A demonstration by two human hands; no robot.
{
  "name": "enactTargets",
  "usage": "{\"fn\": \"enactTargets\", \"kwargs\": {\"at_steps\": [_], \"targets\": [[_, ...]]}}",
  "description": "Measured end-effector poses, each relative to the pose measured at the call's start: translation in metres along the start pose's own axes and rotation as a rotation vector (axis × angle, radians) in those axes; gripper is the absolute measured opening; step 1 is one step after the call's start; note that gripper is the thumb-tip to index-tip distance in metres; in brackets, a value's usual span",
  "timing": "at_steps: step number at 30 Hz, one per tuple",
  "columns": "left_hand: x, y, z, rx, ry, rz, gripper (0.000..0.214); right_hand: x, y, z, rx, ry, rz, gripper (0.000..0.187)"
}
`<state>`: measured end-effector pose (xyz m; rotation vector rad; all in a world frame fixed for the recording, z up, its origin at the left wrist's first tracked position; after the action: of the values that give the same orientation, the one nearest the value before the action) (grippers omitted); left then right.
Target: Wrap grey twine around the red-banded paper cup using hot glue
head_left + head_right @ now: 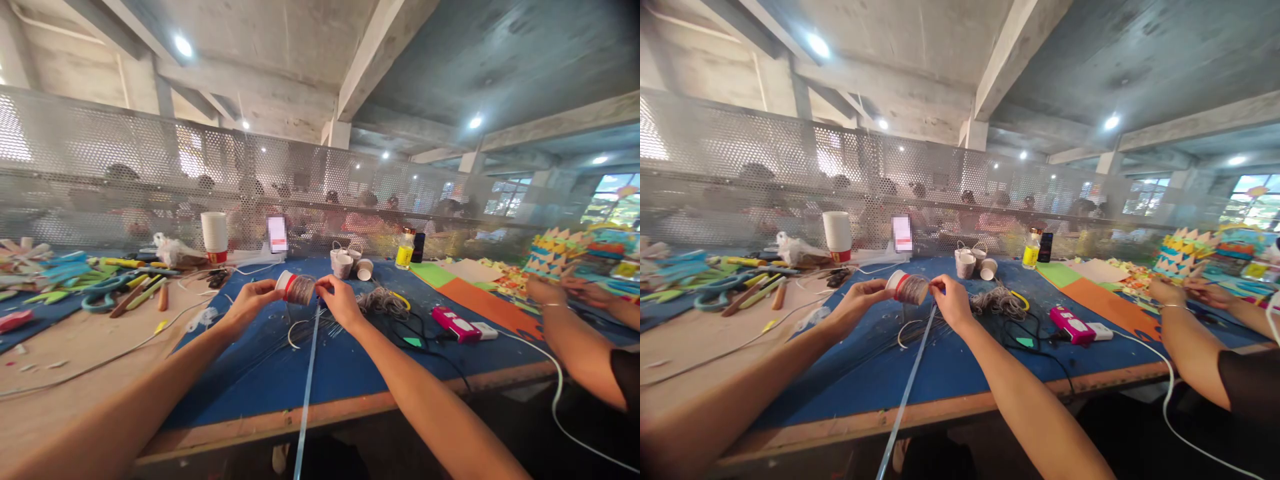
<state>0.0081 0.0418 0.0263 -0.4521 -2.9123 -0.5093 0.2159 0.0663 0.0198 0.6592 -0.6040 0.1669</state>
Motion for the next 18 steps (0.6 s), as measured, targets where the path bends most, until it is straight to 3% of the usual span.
{"fn": "enactTargets", "kwargs": {"at_steps": [4,10,14,16,18], "targets": [[0.007,0.001,0.004,-0.01,0.013,-0.064,0.026,0.002,-0.002,0.014,0.087,-0.018,-0.001,0.015],[0.02,0.003,0.019,0.004,-0.042,-0.142,0.034,-0.013,-0.012,0.038,0.254,0.008,0.253,0.017],[0.025,0.004,0.023,-0.018,-0.132,-0.177,0.033,-0.025,-0.019,0.044,0.305,-0.027,0.425,0.034],[0.025,0.004,0.024,-0.006,-0.215,-0.182,0.034,-0.027,-0.019,0.044,0.331,-0.096,0.426,0.042],[0.024,0.004,0.025,0.009,-0.273,-0.184,0.034,-0.023,-0.016,0.04,0.33,-0.167,0.332,0.045]]}}
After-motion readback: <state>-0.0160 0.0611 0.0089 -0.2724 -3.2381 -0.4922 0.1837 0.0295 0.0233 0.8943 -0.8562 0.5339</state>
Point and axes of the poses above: each hand's wrist, its own y-axis towards the middle knuckle, its own x-axis out of the back of the hand, z = x × y, the point moved 5 cm from there along y, towards the middle knuckle, and after that the axes turned 12 degrees about z, right-handed, at the moved point
